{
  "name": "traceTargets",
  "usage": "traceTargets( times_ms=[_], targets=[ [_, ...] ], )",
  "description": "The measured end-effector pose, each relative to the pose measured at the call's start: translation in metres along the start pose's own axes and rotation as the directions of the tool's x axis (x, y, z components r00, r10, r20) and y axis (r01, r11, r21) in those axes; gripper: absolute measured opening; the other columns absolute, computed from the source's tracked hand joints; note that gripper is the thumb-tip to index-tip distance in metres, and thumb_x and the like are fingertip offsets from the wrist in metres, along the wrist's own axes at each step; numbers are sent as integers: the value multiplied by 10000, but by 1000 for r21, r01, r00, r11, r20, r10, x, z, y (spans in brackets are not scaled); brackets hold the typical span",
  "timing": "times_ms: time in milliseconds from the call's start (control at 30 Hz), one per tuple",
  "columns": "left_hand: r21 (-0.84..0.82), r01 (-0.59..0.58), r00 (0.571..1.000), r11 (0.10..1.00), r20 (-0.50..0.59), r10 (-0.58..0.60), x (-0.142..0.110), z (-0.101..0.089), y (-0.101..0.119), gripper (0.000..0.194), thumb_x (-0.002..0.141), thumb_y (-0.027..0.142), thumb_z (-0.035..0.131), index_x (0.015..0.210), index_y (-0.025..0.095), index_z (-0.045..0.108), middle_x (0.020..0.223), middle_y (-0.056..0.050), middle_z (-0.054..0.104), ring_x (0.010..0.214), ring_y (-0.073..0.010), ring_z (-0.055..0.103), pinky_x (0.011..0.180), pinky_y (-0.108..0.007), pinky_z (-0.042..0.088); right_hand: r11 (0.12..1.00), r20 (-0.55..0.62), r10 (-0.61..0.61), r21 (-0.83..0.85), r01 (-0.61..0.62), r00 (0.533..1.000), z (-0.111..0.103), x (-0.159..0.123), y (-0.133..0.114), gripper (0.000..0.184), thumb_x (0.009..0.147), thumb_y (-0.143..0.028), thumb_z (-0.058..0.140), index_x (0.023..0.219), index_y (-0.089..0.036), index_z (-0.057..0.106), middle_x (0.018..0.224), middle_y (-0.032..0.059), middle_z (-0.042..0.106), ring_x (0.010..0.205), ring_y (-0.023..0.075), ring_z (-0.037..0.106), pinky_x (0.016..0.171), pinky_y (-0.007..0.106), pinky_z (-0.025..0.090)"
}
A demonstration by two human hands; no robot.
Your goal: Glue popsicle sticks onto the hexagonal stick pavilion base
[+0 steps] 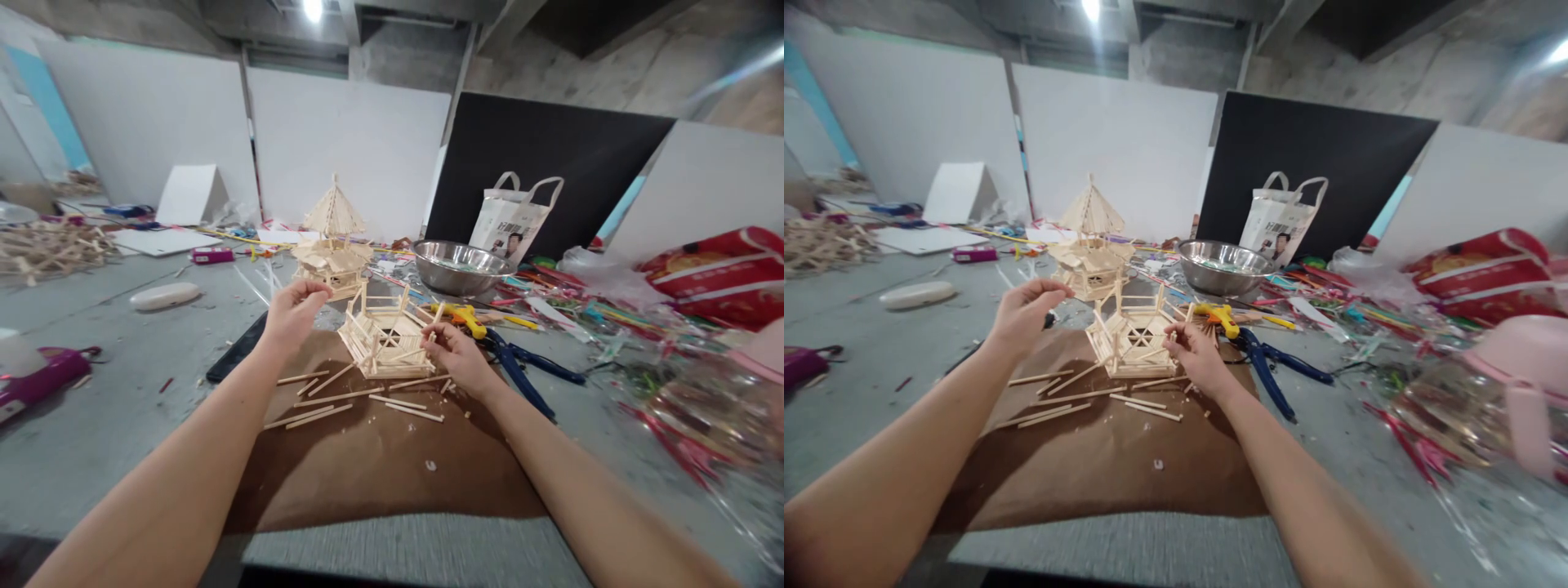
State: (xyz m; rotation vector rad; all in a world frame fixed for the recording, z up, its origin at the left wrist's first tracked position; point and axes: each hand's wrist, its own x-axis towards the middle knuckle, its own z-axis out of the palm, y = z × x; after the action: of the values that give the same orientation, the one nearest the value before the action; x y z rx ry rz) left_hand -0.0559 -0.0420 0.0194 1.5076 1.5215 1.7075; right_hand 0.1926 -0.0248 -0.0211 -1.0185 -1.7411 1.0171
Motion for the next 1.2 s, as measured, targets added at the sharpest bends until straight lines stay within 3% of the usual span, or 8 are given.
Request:
traceTargets(
  times_ms=[133, 267, 400, 533, 667, 833, 1000, 1200],
  targets=[
    [76, -43, 999, 996, -12, 44, 4, 3, -9, 203, 631, 297, 489, 714, 152, 604, 616, 9, 582, 553, -100, 480, 542, -216, 373, 995, -10, -54, -85, 53, 999, 2, -1, 0, 266, 703, -344, 537, 894, -172, 472, 644, -42, 421, 533, 72, 393, 483, 212, 340],
    [280, -72, 997, 957, 41, 63, 9, 4, -27, 222, 636, 287, 468, 765, 169, 605, 600, 18, 570, 559, -114, 492, 547, -223, 376, 985, -26, -89, -149, 84, 996, 3, -1, 2, 275, 720, -349, 516, 918, -165, 470, 644, -38, 411, 533, 78, 389, 475, 214, 329],
    [377, -59, 988, 924, 152, 1, 9, 9, -40, 310, 651, 271, 444, 902, 169, 595, 768, -15, 619, 634, -135, 540, 600, -242, 409, 976, -29, -104, -194, 97, 994, 2, -2, 4, 275, 737, -342, 497, 945, -165, 469, 645, -34, 414, 539, 84, 399, 485, 218, 333],
    [480, -101, 963, 871, 266, -35, 3, 16, -37, 344, 652, 259, 446, 944, 180, 610, 896, -36, 634, 751, -177, 568, 699, -272, 419, 962, -17, -140, -239, 132, 990, 0, -1, 5, 253, 752, -326, 487, 948, -166, 480, 647, -29, 427, 556, 88, 409, 505, 220, 342],
    [511, -115, 960, 852, 278, -37, -1, 18, -31, 323, 661, 269, 431, 886, 183, 646, 891, -47, 649, 831, -219, 570, 741, -292, 411, 954, -13, -157, -261, 148, 988, -1, -1, 8, 258, 757, -341, 483, 953, -173, 486, 644, -29, 428, 564, 91, 411, 511, 221, 348],
    [557, -9, 974, 831, 192, -118, 1, 17, -35, 318, 651, 292, 420, 834, 198, 662, 748, -40, 663, 689, -219, 583, 614, -292, 418, 956, -1, -156, -251, 151, 988, -2, -1, 11, 259, 758, -341, 483, 959, -176, 485, 686, -16, 455, 584, 92, 418, 529, 221, 360],
    [510, -59, 951, 858, 291, -108, 0, 19, -37, 316, 649, 306, 422, 816, 196, 667, 609, -7, 635, 552, -159, 551, 518, -239, 386, 960, -9, -152, -238, 145, 988, -1, 0, 11, 257, 753, -339, 488, 952, -177, 489, 683, -15, 456, 588, 95, 426, 534, 222, 367],
    [487, -79, 954, 870, 291, -76, -3, 21, -37, 321, 655, 283, 420, 842, 185, 662, 704, -12, 662, 617, -153, 573, 562, -228, 407, 964, -10, -138, -229, 132, 990, 0, -1, 8, 244, 745, -319, 496, 944, -178, 485, 695, -12, 469, 571, 91, 421, 521, 220, 361]
  ],
)
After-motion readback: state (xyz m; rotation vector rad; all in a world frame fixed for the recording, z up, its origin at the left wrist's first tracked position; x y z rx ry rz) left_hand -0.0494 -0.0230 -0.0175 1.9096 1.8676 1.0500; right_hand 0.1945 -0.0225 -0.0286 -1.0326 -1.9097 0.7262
